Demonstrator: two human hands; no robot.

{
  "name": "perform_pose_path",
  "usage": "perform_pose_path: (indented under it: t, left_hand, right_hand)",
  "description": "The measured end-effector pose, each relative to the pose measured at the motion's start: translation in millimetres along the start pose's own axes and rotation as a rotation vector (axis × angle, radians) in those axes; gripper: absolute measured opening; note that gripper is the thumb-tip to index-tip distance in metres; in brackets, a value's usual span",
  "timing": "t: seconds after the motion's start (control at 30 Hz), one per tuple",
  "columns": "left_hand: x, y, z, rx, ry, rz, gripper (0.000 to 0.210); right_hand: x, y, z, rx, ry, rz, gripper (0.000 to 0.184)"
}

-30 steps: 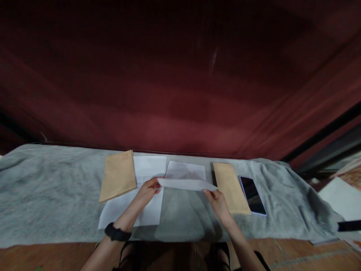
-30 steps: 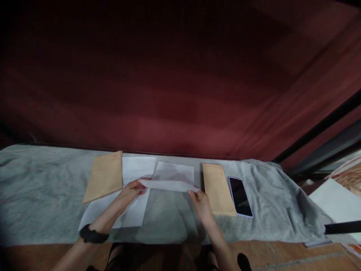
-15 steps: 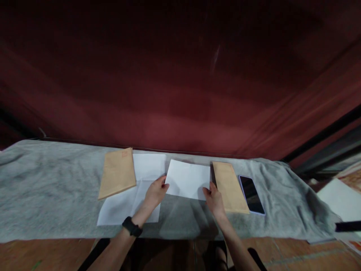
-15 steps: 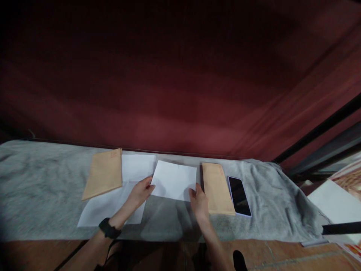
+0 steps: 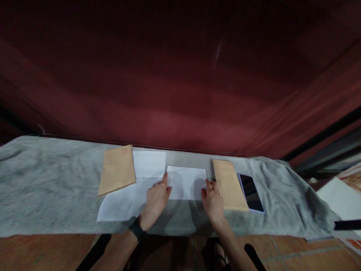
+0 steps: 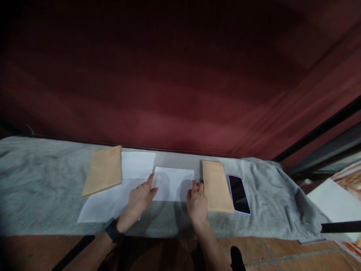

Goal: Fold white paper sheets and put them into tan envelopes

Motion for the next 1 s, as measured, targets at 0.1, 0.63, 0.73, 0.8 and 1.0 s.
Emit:
perform_pose_path:
  t: [0.1,0.63,0.73,0.8,1.0]
  left_hand:
    - [-4.3,18.4,-16.0,-0.009,0.214,0.1,0.042]
    - [16.8,95.1,21.1,-0.005,0.313,0.303,0.058]
    - [21.3,85.9,19.8,-0.023,0.302,0.246,0.059]
    - [23.1,77.2,18.8,-0.039,0.297,0.197,0.061]
    - [18.7,57.1,14.2,-0.07,0.32,0.108,0.064]
  right_hand:
    - [0.6,-13.0,0.2,0.102,0.047,-0.1,0.042]
    - [20.0,-64.6,62.9,0.176,-0.108,-0.229,0.052]
    - [21.5,-56.4,62.2,0.059,-0.077,-0.211,0.052]
    - [22.2,-49.3,60.0,0.014,-0.048,-0.199,0.053]
    - [19.4,-28.2,46.7,-0.002,0.092,-0.218,0.058]
Point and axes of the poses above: each hand's wrist, its own x-axis towards the middle knuckle, its own z-axis out of the palm, y = z × x, the point moved 10 cm from there along x, towards the middle knuckle, and after that the axes turned 15 degrees about x, right-handed, at the moved point
